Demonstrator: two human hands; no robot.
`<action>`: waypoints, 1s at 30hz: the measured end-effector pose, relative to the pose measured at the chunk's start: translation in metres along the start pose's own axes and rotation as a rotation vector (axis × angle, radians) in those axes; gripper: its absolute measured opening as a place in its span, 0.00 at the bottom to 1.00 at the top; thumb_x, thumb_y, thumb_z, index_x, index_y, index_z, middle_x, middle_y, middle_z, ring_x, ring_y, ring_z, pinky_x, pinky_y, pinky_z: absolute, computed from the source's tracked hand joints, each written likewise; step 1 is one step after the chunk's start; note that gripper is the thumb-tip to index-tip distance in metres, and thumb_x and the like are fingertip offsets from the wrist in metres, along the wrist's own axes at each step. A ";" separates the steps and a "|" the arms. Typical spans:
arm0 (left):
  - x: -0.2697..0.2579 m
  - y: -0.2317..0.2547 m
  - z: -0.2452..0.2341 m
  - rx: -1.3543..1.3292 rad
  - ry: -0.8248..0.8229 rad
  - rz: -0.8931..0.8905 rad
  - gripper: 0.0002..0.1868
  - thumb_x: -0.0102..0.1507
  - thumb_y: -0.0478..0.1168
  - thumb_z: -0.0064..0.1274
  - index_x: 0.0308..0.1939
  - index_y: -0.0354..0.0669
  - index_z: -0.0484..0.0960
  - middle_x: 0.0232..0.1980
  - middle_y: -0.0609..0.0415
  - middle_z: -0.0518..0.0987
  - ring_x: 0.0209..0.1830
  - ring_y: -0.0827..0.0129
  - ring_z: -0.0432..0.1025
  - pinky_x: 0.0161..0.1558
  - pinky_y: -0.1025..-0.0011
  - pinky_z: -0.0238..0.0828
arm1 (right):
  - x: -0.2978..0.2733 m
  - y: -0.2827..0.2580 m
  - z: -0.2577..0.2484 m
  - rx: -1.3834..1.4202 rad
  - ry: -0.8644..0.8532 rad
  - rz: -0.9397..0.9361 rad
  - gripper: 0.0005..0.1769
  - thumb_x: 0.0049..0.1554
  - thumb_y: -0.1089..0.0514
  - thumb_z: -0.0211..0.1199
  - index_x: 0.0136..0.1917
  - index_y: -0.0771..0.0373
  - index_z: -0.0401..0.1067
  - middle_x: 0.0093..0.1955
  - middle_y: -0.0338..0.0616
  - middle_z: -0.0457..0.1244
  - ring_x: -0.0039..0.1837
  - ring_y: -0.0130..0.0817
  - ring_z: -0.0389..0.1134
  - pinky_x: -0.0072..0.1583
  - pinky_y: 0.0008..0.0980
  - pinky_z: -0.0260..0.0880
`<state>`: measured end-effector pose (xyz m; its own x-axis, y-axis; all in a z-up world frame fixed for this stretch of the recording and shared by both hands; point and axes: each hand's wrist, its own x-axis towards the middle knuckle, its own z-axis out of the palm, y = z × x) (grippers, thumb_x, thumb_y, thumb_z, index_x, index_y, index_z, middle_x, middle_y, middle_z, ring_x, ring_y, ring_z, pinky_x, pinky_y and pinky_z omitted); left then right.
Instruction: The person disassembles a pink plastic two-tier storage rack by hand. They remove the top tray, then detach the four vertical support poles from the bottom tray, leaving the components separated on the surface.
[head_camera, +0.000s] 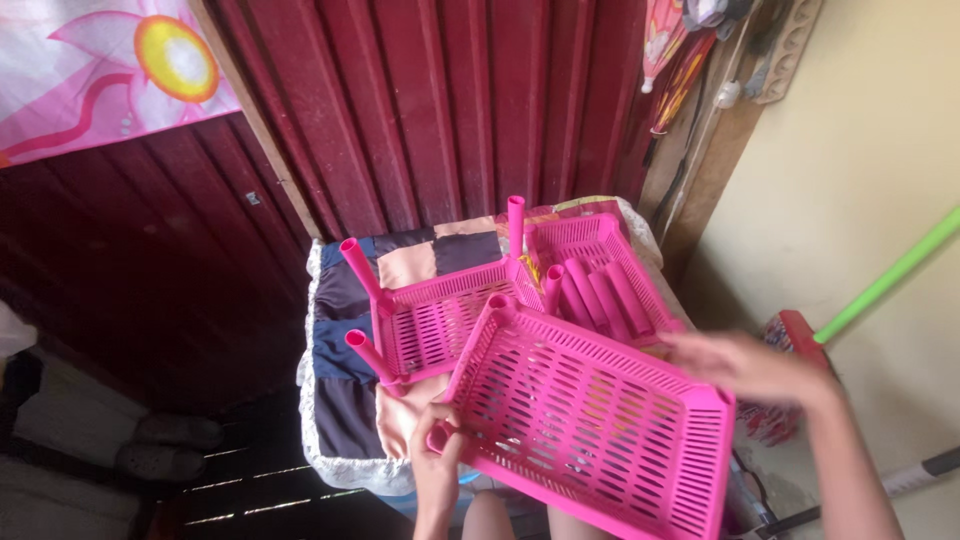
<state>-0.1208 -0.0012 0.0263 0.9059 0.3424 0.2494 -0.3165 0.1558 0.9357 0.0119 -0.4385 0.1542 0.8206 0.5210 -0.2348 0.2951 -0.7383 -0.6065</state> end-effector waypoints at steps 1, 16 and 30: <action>0.002 0.002 0.001 -0.061 -0.004 -0.008 0.09 0.55 0.25 0.48 0.34 0.41 0.72 0.32 0.61 0.74 0.30 0.78 0.68 0.31 0.80 0.63 | -0.025 0.000 0.009 -0.004 0.007 -0.047 0.40 0.58 0.49 0.59 0.81 0.50 0.55 0.80 0.37 0.58 0.71 0.28 0.66 0.69 0.32 0.66; 0.038 0.092 0.076 -0.306 -0.391 -0.030 0.40 0.65 0.42 0.54 0.77 0.48 0.50 0.78 0.39 0.60 0.60 0.51 0.76 0.41 0.61 0.86 | -0.083 0.081 0.037 1.061 0.885 0.047 0.25 0.68 0.57 0.48 0.74 0.69 0.64 0.69 0.53 0.64 0.65 0.37 0.67 0.62 0.37 0.69; 0.034 0.070 0.041 -0.304 -0.145 -0.081 0.27 0.68 0.46 0.45 0.68 0.44 0.60 0.64 0.33 0.76 0.54 0.52 0.79 0.37 0.58 0.87 | 0.113 0.055 0.031 0.961 0.921 0.251 0.22 0.69 0.54 0.48 0.71 0.63 0.68 0.60 0.54 0.67 0.54 0.49 0.73 0.50 0.47 0.80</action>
<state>-0.1002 -0.0170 0.1103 0.9551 0.1861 0.2307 -0.2918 0.4535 0.8422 0.1057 -0.4070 0.0708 0.9404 -0.3353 -0.0565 -0.0545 0.0154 -0.9984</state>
